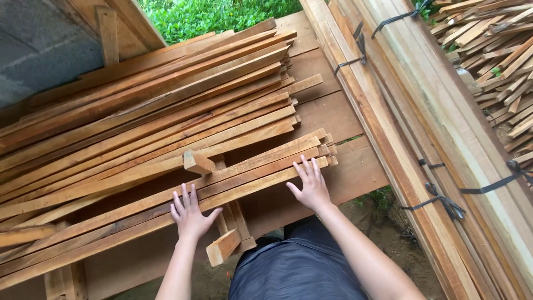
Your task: Bundling thin wooden slats together using plastic ties.
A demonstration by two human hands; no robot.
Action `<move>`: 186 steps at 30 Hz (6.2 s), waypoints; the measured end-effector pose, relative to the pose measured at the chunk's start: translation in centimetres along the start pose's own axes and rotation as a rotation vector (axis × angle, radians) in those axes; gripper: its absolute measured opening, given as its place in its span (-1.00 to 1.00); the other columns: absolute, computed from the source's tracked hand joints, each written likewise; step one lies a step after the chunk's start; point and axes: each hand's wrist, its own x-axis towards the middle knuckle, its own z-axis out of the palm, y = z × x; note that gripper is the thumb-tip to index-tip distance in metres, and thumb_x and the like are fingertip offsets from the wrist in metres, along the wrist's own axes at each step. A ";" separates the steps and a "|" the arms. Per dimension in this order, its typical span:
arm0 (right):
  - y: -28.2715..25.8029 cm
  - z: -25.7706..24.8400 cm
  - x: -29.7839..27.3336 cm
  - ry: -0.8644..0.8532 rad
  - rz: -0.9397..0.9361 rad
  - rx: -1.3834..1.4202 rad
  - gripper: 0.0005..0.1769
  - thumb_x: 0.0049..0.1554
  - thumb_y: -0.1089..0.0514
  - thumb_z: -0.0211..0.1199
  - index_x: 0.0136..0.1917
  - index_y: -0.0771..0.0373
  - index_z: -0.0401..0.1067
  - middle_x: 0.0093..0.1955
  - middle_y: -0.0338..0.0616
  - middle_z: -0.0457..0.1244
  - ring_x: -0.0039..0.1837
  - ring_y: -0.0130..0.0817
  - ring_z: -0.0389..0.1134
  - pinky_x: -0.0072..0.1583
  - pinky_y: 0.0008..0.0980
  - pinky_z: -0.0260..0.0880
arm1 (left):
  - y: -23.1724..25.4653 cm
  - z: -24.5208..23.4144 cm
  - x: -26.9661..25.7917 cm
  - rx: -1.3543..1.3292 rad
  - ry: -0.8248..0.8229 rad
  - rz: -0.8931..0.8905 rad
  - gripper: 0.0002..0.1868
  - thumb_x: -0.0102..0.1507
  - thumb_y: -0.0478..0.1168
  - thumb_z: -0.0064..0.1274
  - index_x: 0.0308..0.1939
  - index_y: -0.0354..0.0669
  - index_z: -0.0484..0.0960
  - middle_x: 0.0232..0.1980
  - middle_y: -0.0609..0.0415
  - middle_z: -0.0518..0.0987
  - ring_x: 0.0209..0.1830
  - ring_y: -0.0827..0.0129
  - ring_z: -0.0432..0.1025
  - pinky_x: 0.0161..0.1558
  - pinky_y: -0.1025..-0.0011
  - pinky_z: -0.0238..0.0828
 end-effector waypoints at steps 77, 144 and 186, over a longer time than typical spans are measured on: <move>17.9 3.5 10.9 -0.103 0.572 1.300 -0.47 0.41 -0.15 -0.02 0.41 0.26 0.39 0.40 -0.05 0.26 0.47 -0.29 0.16 0.54 -0.09 0.01 | 24.9 7.0 6.9 0.325 0.027 0.389 0.42 -0.36 0.27 0.41 0.55 0.12 0.13 0.56 0.18 0.18 0.50 0.12 0.10 0.47 -0.05 -0.09; 19.8 6.1 14.0 -0.045 0.568 1.001 -0.41 0.41 -0.29 -0.04 0.13 0.22 0.55 0.09 -0.14 0.35 0.16 -0.33 0.28 0.28 -0.26 0.24 | 24.3 7.6 6.9 0.292 0.097 0.407 0.42 -0.39 0.24 0.38 0.54 0.08 0.15 0.57 0.25 0.18 0.54 0.22 0.07 0.49 -0.06 -0.12; 18.2 2.2 18.1 -0.362 0.526 1.232 -0.74 0.17 -0.07 0.34 -0.22 0.12 0.51 -0.36 -0.33 0.23 -0.27 -0.50 0.20 -0.19 -0.52 0.13 | 28.3 7.0 7.5 0.221 0.047 0.494 0.31 -0.25 0.34 0.37 0.53 0.13 0.19 0.52 0.26 0.23 0.53 0.26 0.06 0.50 -0.06 -0.17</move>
